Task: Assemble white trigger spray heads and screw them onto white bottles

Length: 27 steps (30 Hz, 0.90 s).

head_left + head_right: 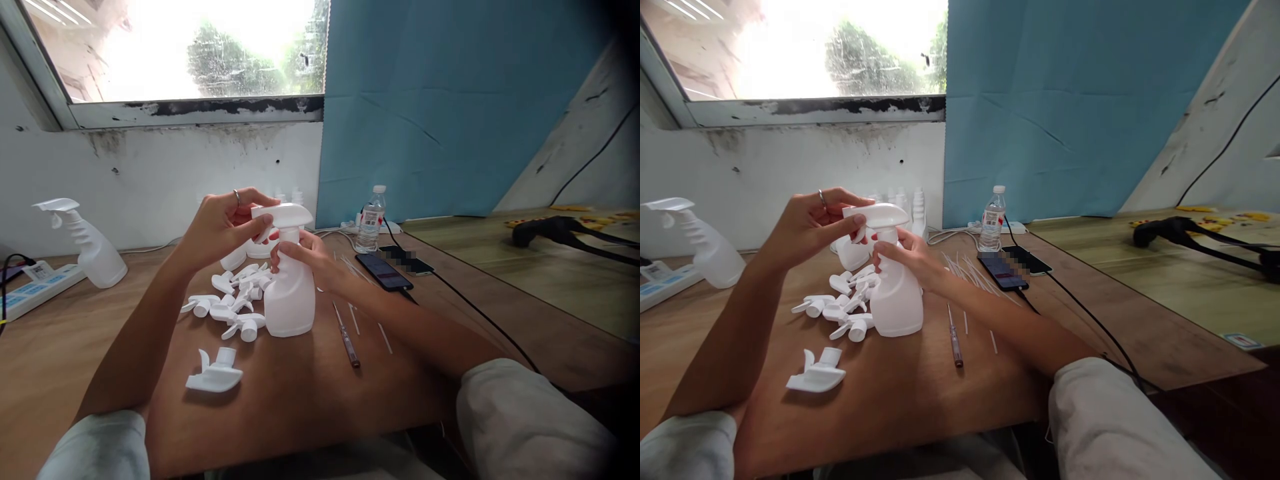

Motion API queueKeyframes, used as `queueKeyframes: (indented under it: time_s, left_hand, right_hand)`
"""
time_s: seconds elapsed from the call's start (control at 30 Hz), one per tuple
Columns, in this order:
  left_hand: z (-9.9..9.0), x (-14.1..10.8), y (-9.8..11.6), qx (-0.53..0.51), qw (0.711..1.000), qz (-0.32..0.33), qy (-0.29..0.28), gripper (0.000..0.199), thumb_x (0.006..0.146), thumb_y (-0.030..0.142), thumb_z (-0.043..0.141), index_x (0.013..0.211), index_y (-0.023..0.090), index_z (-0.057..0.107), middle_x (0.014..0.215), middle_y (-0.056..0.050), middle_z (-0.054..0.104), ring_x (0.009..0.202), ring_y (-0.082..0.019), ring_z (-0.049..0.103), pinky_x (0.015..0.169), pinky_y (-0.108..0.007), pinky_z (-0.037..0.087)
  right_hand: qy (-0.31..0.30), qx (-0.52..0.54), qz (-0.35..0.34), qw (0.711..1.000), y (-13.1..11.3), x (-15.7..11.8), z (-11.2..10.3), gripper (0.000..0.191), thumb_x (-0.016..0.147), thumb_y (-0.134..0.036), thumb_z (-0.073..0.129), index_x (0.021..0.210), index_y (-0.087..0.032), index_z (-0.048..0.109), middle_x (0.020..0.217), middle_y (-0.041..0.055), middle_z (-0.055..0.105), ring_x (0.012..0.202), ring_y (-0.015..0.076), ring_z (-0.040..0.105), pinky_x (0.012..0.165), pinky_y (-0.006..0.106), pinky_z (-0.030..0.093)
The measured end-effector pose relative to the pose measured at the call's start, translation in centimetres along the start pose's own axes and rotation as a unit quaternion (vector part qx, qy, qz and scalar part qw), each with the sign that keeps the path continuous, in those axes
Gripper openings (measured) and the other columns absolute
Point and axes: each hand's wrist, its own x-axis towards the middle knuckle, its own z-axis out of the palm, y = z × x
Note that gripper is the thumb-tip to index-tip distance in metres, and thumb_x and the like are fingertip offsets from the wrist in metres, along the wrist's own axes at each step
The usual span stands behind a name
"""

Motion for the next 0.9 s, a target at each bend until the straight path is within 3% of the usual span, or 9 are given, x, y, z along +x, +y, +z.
queueKeyframes:
  time_s: [0.07, 0.17, 0.3, 0.43, 0.53, 0.9]
  left_hand:
    - [-0.01, 0.01, 0.02, -0.009, 1.0, -0.002, -0.008, 0.026, 0.085, 0.029, 0.062, 0.109, 0.019, 0.067, 0.067, -0.002, 0.065, 0.061, -0.012, 0.062, 0.059, -0.024, 0.053]
    - [-0.07, 0.03, -0.05, -0.011, 1.0, -0.005, -0.014, 0.026, 0.086, 0.03, 0.061, 0.109, 0.019, 0.067, 0.067, -0.002, 0.065, 0.062, -0.012, 0.062, 0.059, -0.025, 0.053]
    - [-0.17, 0.05, -0.16, -0.02, 1.0, -0.003, -0.022, 0.027, 0.086, 0.03, 0.062, 0.109, 0.019, 0.067, 0.069, -0.002, 0.066, 0.062, -0.012, 0.062, 0.058, -0.025, 0.052]
    - [-0.31, 0.11, -0.19, -0.026, 0.999, -0.007, -0.027, 0.027, 0.086, 0.029, 0.062, 0.11, 0.018, 0.067, 0.069, -0.003, 0.066, 0.063, -0.012, 0.062, 0.058, -0.024, 0.051]
    - [-0.41, 0.15, -0.18, -0.023, 0.999, -0.01, -0.031, 0.027, 0.085, 0.029, 0.062, 0.109, 0.019, 0.068, 0.068, -0.002, 0.065, 0.061, -0.011, 0.061, 0.057, -0.024, 0.051]
    - [-0.6, -0.03, -0.31, 0.005, 0.999, -0.007, -0.033, 0.027, 0.086, 0.032, 0.061, 0.109, 0.02, 0.067, 0.072, -0.003, 0.067, 0.063, -0.012, 0.063, 0.057, -0.024, 0.051]
  right_hand:
    - [0.019, -0.013, -0.009, 1.0, 0.03, 0.0, 0.24, 0.035, 0.077, -0.04, 0.073, 0.094, -0.018, 0.053, 0.075, 0.0003, 0.06, 0.064, 0.0128, 0.058, 0.06, 0.027, 0.049]
    - [0.004, 0.032, -0.013, 0.999, 0.03, -0.05, 0.44, 0.036, 0.081, -0.047, 0.065, 0.099, -0.019, 0.051, 0.076, 0.0004, 0.06, 0.065, 0.0134, 0.058, 0.061, 0.028, 0.05]
    - [0.018, -0.005, -0.018, 1.0, 0.1, -0.11, 0.49, 0.034, 0.081, -0.042, 0.068, 0.098, -0.018, 0.051, 0.073, 0.0002, 0.06, 0.062, 0.0127, 0.057, 0.06, 0.027, 0.049]
    - [-0.002, 0.029, -0.032, 0.999, 0.2, -0.15, 0.55, 0.032, 0.084, -0.044, 0.063, 0.099, -0.018, 0.051, 0.074, 0.0007, 0.06, 0.062, 0.0124, 0.056, 0.06, 0.027, 0.048]
    - [0.017, -0.012, -0.035, 0.999, 0.23, -0.14, 0.61, 0.032, 0.08, -0.039, 0.07, 0.096, -0.018, 0.052, 0.072, 0.0002, 0.06, 0.062, 0.0125, 0.056, 0.06, 0.027, 0.048]
    - [-0.002, 0.039, -0.04, 0.998, 0.5, -0.16, 0.7, 0.03, 0.086, -0.043, 0.061, 0.101, -0.019, 0.051, 0.074, 0.0006, 0.06, 0.063, 0.0133, 0.057, 0.062, 0.029, 0.049]
